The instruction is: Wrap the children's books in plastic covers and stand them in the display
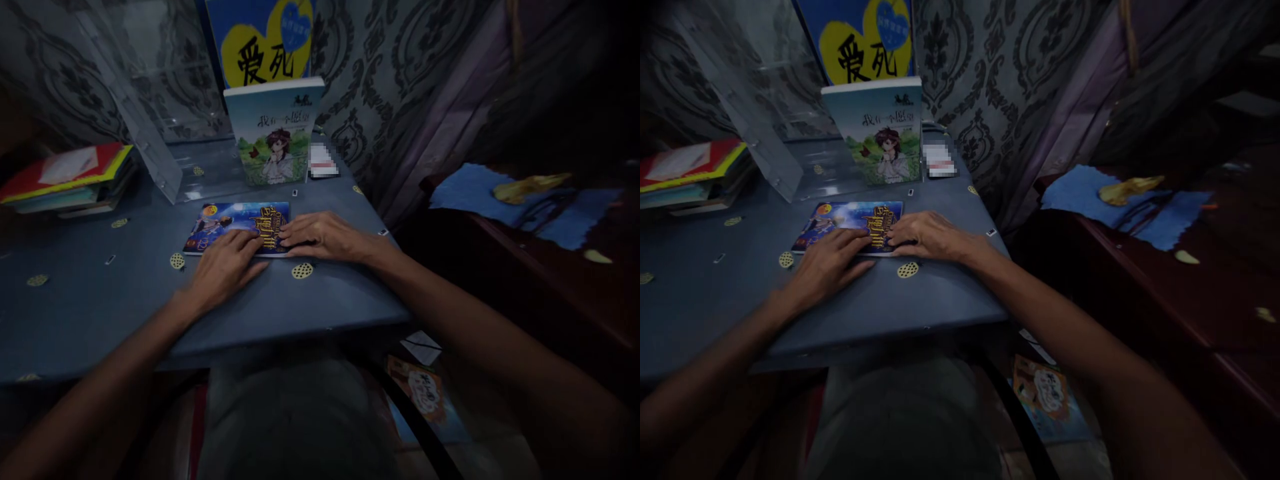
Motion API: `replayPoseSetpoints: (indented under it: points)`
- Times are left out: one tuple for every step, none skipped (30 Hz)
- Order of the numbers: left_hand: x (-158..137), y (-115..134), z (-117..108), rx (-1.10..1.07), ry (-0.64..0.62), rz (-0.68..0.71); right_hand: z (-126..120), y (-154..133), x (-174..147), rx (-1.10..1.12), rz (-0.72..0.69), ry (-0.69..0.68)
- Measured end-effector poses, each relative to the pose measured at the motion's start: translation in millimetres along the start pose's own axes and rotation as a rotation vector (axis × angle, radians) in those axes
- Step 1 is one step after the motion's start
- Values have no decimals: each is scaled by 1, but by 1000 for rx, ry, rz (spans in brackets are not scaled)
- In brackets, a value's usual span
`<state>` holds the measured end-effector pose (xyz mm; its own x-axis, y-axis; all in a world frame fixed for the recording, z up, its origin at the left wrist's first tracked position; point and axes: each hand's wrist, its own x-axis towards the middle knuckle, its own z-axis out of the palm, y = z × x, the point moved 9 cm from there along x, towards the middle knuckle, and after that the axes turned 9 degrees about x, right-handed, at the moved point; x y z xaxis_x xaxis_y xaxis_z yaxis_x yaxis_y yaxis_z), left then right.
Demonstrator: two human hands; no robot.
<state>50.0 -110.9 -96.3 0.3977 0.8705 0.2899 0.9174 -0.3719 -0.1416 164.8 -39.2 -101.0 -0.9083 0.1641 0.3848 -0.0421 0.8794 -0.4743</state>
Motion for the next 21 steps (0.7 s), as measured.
replayPoseSetpoints:
  points:
    - [6, 6, 1, 12, 5, 16, 0, 0, 0, 7, -4, 5]
    - [11, 10, 2, 26, 6, 28, 0, 0, 0, 15, -6, 9]
    - [14, 12, 3, 38, 3, 36, 0, 1, 0, 22, -6, 13]
    - [17, 13, 3, 49, -5, 42, 0, 1, 0, 31, -3, 15]
    - [18, 14, 3, 60, -16, 51, 0, 2, 0, 41, 1, 20]
    - [19, 14, 3, 71, -31, 63, -1, 4, 0, 51, 9, 26]
    - [19, 14, 2, 84, -45, 75, -1, 5, 0, 64, 16, 32]
    - [20, 15, 2, 97, -56, 85, -2, 6, 0, 80, 21, 39]
    - [20, 15, 1, 110, -62, 89, -3, 6, 0, 97, 22, 46]
    - [20, 14, -1, 122, -66, 88, -4, 6, 0, 114, 23, 57]
    - [21, 14, -2, 133, -67, 85, -5, 6, 0, 129, 26, 70]
    - [21, 14, -2, 145, -70, 79, -7, 6, 0, 141, 33, 84]
    - [22, 14, -3, 157, -76, 75, -8, 6, 1, 150, 42, 98]
    - [23, 14, -3, 167, -84, 71, -9, 6, 1, 158, 53, 109]
    - [24, 14, -3, 175, -94, 68, -10, 6, 1, 163, 64, 116]
    - [25, 13, -3, 177, -104, 63, -10, 6, 1, 167, 74, 120]
    - [25, 13, -3, 176, -114, 59, -11, 5, 1, 170, 81, 123]
    - [26, 13, -3, 171, -125, 56, -11, 5, 1, 172, 83, 127]
    - [25, 14, -3, 166, -134, 53, -11, 4, 1, 171, 82, 132]
    - [25, 14, -3, 161, -142, 49, -12, 4, 1, 170, 78, 135]
    - [24, 14, -3, 156, -148, 46, -12, 3, 1, 170, 68, 138]
